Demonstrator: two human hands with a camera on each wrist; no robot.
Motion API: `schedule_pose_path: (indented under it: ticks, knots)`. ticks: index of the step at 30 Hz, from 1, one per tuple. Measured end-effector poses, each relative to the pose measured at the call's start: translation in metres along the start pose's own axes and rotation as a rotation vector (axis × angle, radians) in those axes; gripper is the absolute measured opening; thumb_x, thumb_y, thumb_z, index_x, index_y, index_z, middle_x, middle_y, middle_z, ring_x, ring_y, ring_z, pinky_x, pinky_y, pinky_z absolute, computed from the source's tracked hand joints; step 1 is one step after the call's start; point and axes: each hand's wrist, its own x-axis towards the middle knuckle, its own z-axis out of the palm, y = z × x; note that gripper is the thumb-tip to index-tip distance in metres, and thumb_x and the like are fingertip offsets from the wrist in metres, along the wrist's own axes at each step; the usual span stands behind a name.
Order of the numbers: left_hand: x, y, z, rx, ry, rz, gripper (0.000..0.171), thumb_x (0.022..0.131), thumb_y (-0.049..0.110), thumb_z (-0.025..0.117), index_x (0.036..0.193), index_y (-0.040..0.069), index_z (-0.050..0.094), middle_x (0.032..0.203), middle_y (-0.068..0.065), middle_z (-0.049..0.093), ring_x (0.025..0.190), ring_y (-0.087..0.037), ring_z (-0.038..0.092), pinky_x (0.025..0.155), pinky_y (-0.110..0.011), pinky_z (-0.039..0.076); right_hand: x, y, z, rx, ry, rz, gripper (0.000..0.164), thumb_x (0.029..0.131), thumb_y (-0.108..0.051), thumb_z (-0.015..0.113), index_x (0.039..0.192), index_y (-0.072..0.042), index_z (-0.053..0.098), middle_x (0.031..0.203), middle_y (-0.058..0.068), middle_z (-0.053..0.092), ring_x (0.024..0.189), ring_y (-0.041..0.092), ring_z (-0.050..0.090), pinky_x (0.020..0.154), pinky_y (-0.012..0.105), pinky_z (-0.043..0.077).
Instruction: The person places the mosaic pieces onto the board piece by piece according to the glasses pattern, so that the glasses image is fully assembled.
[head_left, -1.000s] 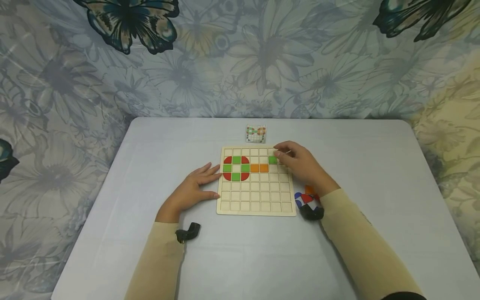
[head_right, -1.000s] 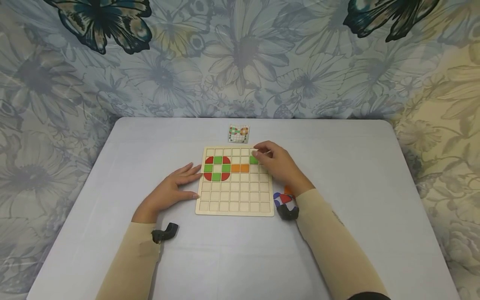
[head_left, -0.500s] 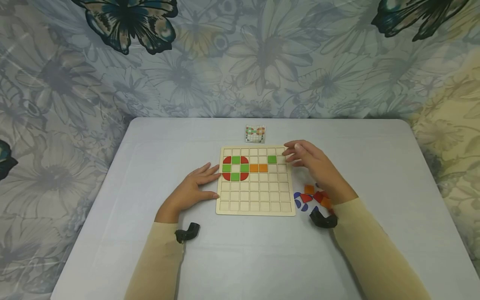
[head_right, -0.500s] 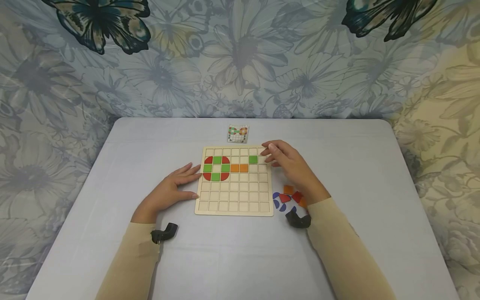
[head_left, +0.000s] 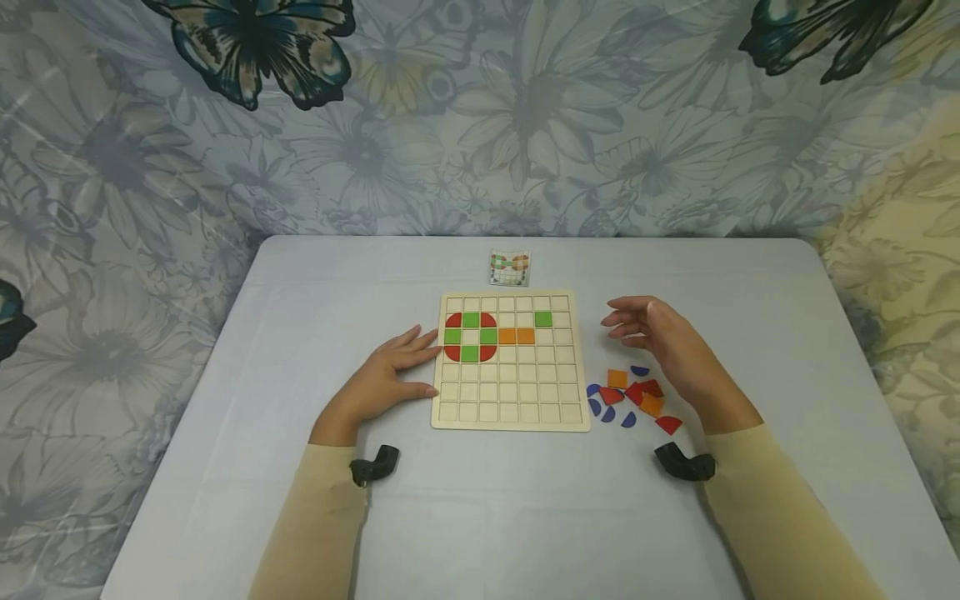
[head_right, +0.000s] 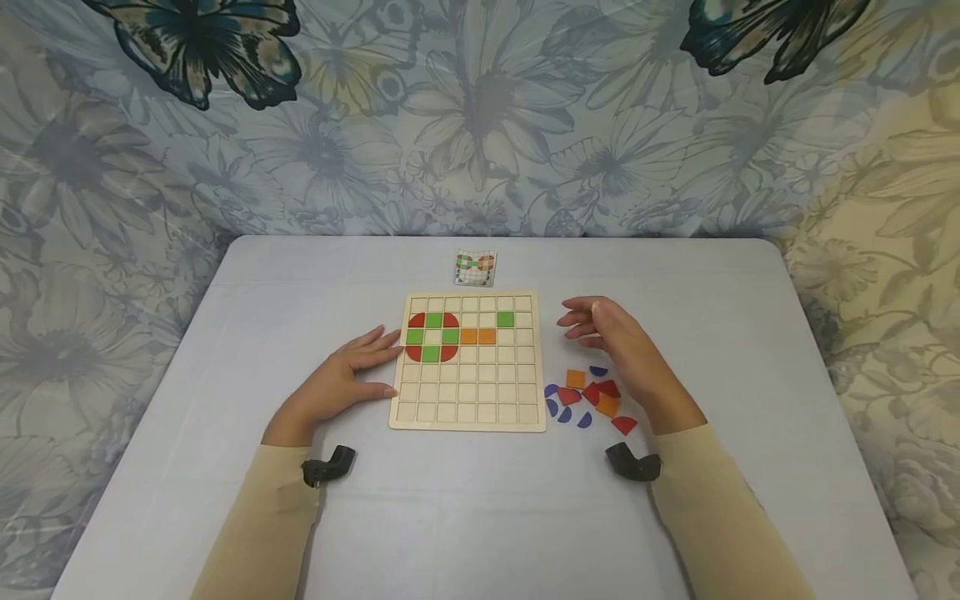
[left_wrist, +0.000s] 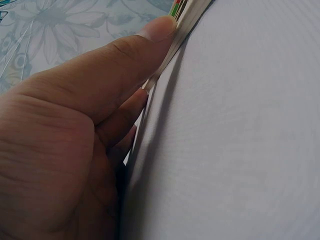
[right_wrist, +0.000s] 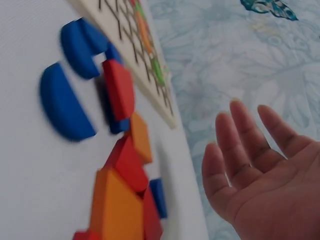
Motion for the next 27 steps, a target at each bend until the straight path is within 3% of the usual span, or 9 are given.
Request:
schedule_pose_path:
  ticks: [6,9,11,15,18,20,22,27]
  knots:
    - [0.000,-0.002,0.001,-0.007,0.006,0.003,0.079,0.088,0.036,0.094,0.157,0.020,0.061,0.169,0.017,0.038,0.164,-0.017,0.015,0.129,-0.061,0.014,-0.013,0.011,-0.006,-0.047,0.022,0.023,0.053,0.120,-0.028,0.030,0.151,0.010,0.050,0.136,0.029,0.061,0.124,0.032,0.060,0.107,0.025,0.046]
    - [0.000,-0.002,0.001,-0.003,0.006,0.004,0.078,0.088,0.036,0.094,0.157,0.020,0.061,0.169,0.017,0.038,0.164,-0.017,0.015,0.129,-0.061,0.014,-0.018,0.016,-0.008,-0.097,0.027,0.068,0.054,0.120,-0.030,0.031,0.153,0.009,0.050,0.138,0.027,0.061,0.126,0.028,0.060,0.107,0.020,0.045]
    - [0.000,-0.002,0.001,-0.006,0.005,0.005,0.078,0.088,0.036,0.094,0.157,0.020,0.061,0.169,0.017,0.038,0.164,-0.017,0.015,0.129,-0.061,0.015,-0.022,0.019,-0.010,-0.145,0.026,0.112,0.055,0.120,-0.033,0.033,0.155,0.006,0.050,0.140,0.023,0.062,0.128,0.030,0.059,0.110,0.024,0.045]
    - [0.000,-0.002,0.001,-0.018,0.008,0.007,0.077,0.088,0.035,0.094,0.156,0.020,0.062,0.168,0.018,0.039,0.164,-0.017,0.016,0.129,-0.061,0.015,-0.027,0.027,-0.013,-0.260,0.012,0.224,0.052,0.118,-0.038,0.047,0.156,-0.003,0.053,0.143,0.018,0.063,0.132,0.035,0.058,0.114,0.041,0.045]
    - [0.000,-0.001,0.000,-0.016,0.011,0.010,0.077,0.088,0.034,0.094,0.156,0.020,0.062,0.168,0.017,0.039,0.164,-0.017,0.016,0.129,-0.061,0.016,-0.031,0.033,-0.014,-0.347,-0.017,0.282,0.052,0.111,-0.037,0.066,0.154,-0.007,0.056,0.146,0.016,0.062,0.132,0.036,0.057,0.109,0.034,0.048]
    - [0.000,-0.001,0.000,-0.008,0.008,0.012,0.077,0.088,0.034,0.094,0.156,0.019,0.061,0.169,0.017,0.039,0.164,-0.017,0.016,0.129,-0.060,0.015,-0.032,0.037,-0.014,-0.398,-0.039,0.281,0.053,0.106,-0.034,0.075,0.151,-0.008,0.059,0.147,0.014,0.062,0.132,0.035,0.057,0.103,0.021,0.048]
    - [0.000,0.000,0.000,0.000,0.003,0.013,0.077,0.089,0.034,0.094,0.157,0.019,0.061,0.169,0.016,0.039,0.164,-0.017,0.016,0.129,-0.059,0.015,-0.034,0.040,-0.013,-0.446,-0.054,0.259,0.052,0.102,-0.029,0.081,0.147,-0.009,0.063,0.146,0.011,0.061,0.130,0.033,0.057,0.099,0.015,0.045]
    - [-0.001,0.002,0.000,0.007,-0.002,0.004,0.077,0.089,0.034,0.093,0.157,0.019,0.060,0.169,0.015,0.038,0.164,-0.018,0.015,0.129,-0.059,0.014,-0.034,0.043,-0.011,-0.523,-0.081,0.187,0.042,0.099,-0.012,0.082,0.139,-0.008,0.069,0.139,0.009,0.061,0.123,0.029,0.055,0.099,0.023,0.045]
